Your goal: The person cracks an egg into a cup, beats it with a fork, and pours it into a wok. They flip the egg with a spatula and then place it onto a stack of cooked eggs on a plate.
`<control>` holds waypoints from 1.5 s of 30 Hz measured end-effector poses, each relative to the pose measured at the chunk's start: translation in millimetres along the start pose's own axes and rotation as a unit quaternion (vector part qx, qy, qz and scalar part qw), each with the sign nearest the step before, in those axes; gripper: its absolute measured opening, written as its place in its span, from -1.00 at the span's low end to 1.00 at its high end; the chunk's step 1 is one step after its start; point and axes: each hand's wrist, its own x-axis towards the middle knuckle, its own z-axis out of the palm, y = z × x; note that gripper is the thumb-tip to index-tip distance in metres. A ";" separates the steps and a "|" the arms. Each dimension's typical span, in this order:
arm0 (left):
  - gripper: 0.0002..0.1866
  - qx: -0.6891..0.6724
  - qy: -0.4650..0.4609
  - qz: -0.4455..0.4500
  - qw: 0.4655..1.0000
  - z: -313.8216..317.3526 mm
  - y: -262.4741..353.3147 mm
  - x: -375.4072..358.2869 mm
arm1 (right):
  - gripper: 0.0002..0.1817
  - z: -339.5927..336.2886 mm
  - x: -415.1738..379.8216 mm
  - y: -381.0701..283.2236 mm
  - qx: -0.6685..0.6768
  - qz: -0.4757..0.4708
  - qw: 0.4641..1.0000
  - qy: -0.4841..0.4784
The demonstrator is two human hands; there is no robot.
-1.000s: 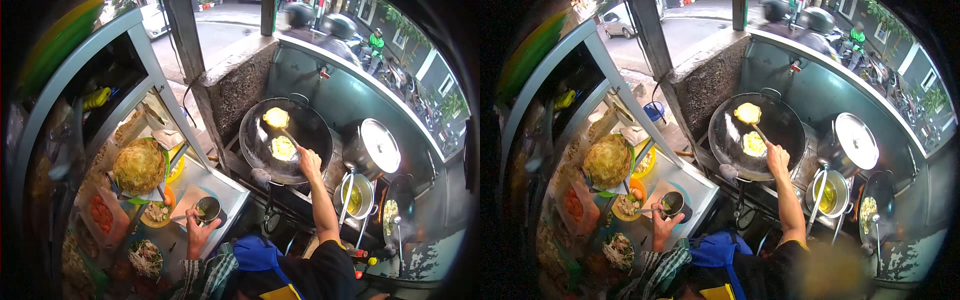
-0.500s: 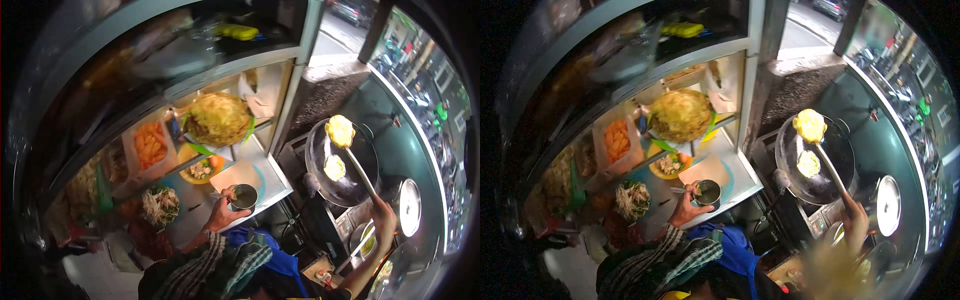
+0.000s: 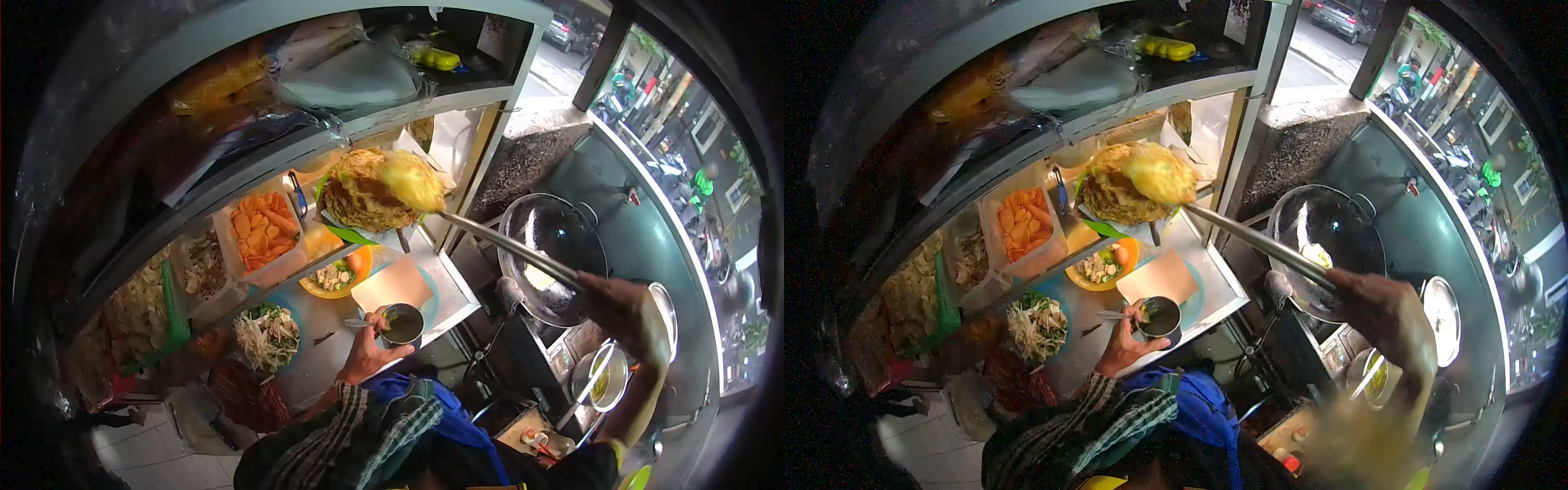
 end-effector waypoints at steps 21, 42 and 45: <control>-0.25 -0.013 0.020 -0.016 1.000 -15.4 -19.0 -20.1 | -0.42 -45.9 93.8 -66.7 -0.014 -0.030 0.995 -0.096; -0.25 0.001 -0.102 -0.017 0.995 22.9 -16.9 16.9 | -0.48 -32.6 -109.7 16.7 -0.055 0.272 0.960 0.041; -0.25 -0.045 -0.125 -0.022 0.991 34.9 -20.8 21.9 | -0.50 -3.3 -120.6 58.9 -0.118 0.256 0.957 0.069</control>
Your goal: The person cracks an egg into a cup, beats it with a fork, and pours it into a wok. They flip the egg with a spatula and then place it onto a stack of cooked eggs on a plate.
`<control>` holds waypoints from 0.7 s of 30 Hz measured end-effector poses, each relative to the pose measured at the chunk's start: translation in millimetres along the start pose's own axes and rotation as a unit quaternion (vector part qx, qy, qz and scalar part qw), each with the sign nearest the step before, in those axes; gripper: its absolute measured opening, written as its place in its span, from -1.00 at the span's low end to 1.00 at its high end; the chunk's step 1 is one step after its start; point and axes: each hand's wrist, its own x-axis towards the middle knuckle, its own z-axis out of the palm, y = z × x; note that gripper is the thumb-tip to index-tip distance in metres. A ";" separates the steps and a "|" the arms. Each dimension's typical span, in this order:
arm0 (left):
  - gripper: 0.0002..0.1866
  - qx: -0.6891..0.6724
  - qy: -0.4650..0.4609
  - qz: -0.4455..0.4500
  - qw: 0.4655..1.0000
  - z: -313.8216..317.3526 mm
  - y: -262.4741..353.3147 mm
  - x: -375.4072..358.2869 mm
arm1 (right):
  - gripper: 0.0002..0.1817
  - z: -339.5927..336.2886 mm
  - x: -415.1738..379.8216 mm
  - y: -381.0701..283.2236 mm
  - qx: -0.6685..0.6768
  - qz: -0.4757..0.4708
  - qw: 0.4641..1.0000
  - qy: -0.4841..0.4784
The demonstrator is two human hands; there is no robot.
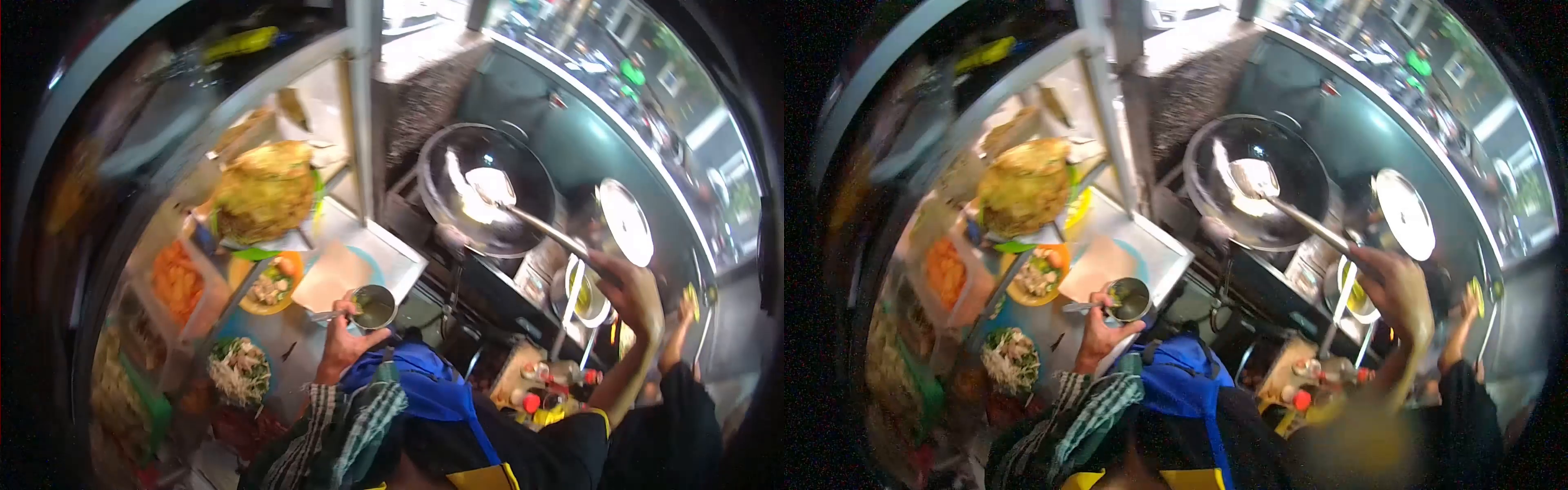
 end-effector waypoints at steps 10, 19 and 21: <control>-0.22 0.244 0.082 0.074 0.963 49.7 -60.4 73.0 | -0.56 121.9 40.9 114.5 0.007 0.072 0.997 0.013; -0.23 0.371 0.095 0.019 0.924 66.7 -110.8 150.4 | -0.52 228.9 43.0 159.4 0.332 0.113 0.934 0.062; -0.28 0.422 0.099 0.018 0.901 67.2 -121.9 154.9 | -0.52 233.2 50.7 142.6 0.482 0.198 0.853 0.022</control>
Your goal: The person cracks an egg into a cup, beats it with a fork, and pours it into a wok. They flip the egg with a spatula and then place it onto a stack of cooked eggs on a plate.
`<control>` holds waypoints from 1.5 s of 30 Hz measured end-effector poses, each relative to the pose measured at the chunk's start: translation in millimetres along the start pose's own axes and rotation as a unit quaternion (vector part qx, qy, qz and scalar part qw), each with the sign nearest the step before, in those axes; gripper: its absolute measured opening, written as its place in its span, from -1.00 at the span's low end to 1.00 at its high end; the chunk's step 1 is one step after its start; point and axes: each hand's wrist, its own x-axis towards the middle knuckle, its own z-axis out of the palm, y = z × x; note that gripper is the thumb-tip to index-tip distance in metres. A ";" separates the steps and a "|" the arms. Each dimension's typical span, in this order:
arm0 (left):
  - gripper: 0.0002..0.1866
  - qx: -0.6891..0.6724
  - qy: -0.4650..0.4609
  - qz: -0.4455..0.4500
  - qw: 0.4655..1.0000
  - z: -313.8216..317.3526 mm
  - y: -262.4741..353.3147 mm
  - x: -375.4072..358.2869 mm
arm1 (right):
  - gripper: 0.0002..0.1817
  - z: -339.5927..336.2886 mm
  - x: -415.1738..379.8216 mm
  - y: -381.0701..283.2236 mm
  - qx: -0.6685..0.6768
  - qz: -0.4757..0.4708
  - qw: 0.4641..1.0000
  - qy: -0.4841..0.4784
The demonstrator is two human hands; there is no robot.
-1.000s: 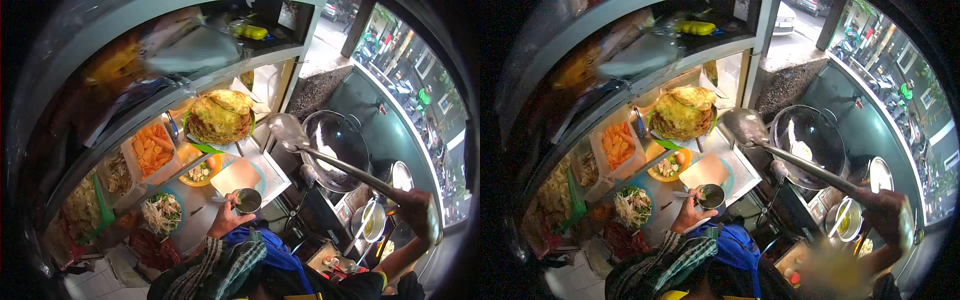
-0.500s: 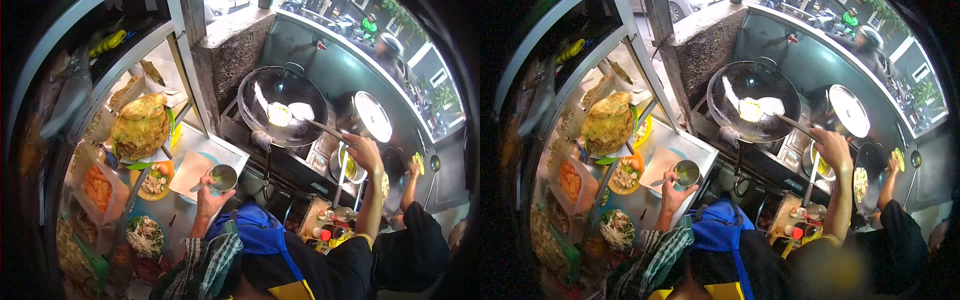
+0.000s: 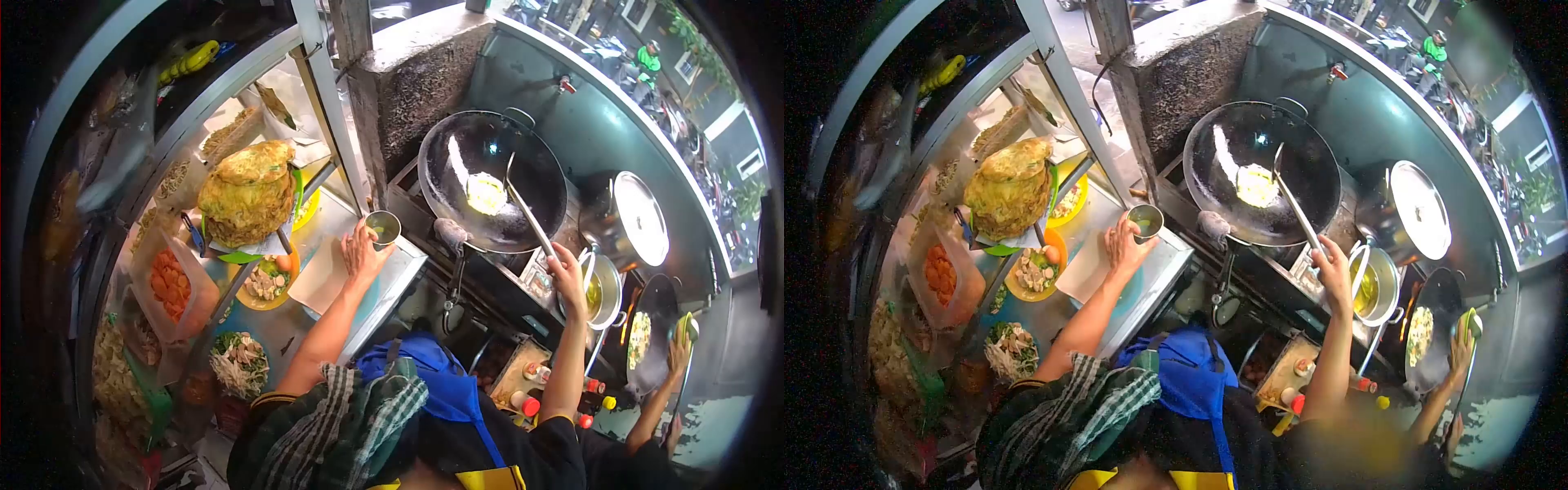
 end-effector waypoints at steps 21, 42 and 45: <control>-0.56 -0.520 0.219 -0.290 0.773 -212.0 23.7 -62.6 | -0.65 51.0 48.9 75.9 -0.194 -0.065 0.977 0.051; -0.37 -0.592 0.301 -0.255 0.703 -241.4 0.0 -26.1 | -0.75 332.1 12.8 -196.8 -0.009 -0.410 0.883 -0.230; -0.40 -0.597 0.322 -0.250 0.691 -247.3 13.0 -32.8 | -0.73 356.2 21.6 -207.4 -0.013 -0.456 0.872 -0.177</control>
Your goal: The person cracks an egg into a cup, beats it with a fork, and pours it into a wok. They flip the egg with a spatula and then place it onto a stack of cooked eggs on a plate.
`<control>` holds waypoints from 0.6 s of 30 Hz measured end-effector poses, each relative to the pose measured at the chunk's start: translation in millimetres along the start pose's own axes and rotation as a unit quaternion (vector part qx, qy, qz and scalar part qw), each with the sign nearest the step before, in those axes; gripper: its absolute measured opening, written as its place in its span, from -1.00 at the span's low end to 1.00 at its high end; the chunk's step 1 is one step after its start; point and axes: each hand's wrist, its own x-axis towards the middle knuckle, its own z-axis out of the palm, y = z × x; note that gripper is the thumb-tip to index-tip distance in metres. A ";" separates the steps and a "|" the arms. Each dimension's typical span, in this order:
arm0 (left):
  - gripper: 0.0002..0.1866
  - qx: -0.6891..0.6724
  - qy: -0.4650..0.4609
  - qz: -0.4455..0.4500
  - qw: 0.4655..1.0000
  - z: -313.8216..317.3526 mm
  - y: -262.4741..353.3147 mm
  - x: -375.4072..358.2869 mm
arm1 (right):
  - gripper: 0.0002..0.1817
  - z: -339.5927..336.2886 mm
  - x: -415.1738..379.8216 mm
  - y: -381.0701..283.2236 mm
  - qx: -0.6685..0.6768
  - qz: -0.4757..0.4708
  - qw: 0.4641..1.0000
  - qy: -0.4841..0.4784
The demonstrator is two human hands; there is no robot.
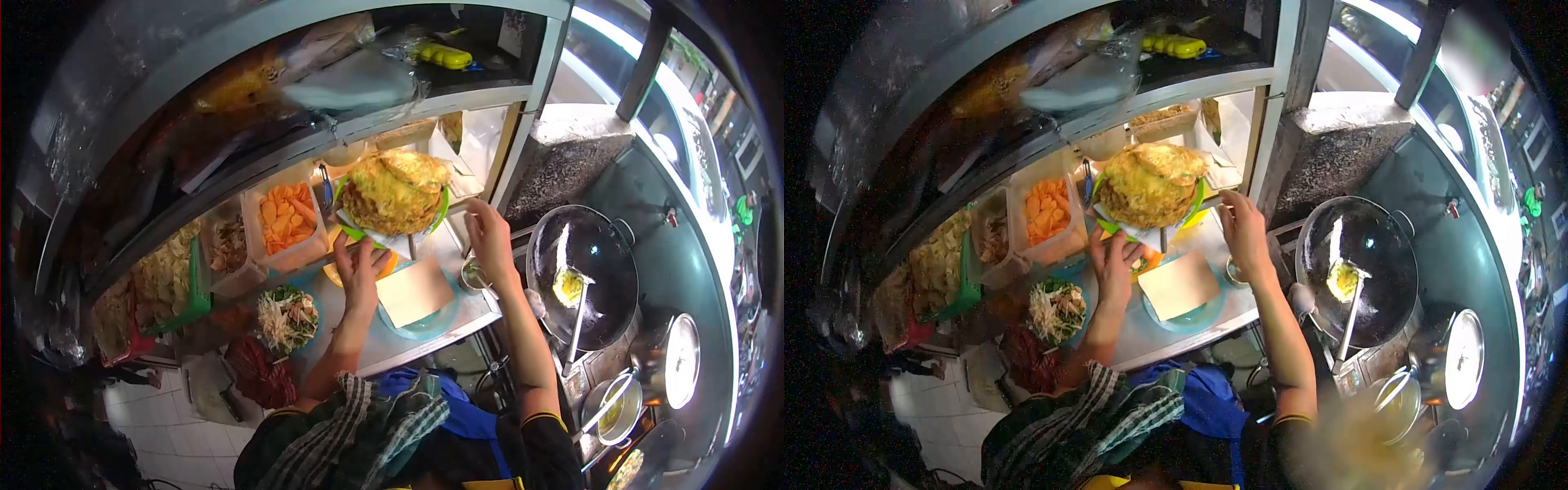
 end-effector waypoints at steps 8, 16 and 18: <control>-0.38 0.012 0.035 0.002 0.999 -6.3 5.3 -2.4 | -0.75 29.4 24.0 17.0 -0.048 0.018 0.999 -0.004; -0.37 0.014 0.023 -0.005 1.000 -6.4 5.0 -3.7 | -0.71 10.2 -16.4 -33.7 0.037 -0.049 0.989 -0.134; -0.37 0.006 0.011 -0.008 1.000 -6.6 4.2 -2.7 | -0.64 13.0 -25.3 -41.5 0.053 -0.071 0.982 -0.168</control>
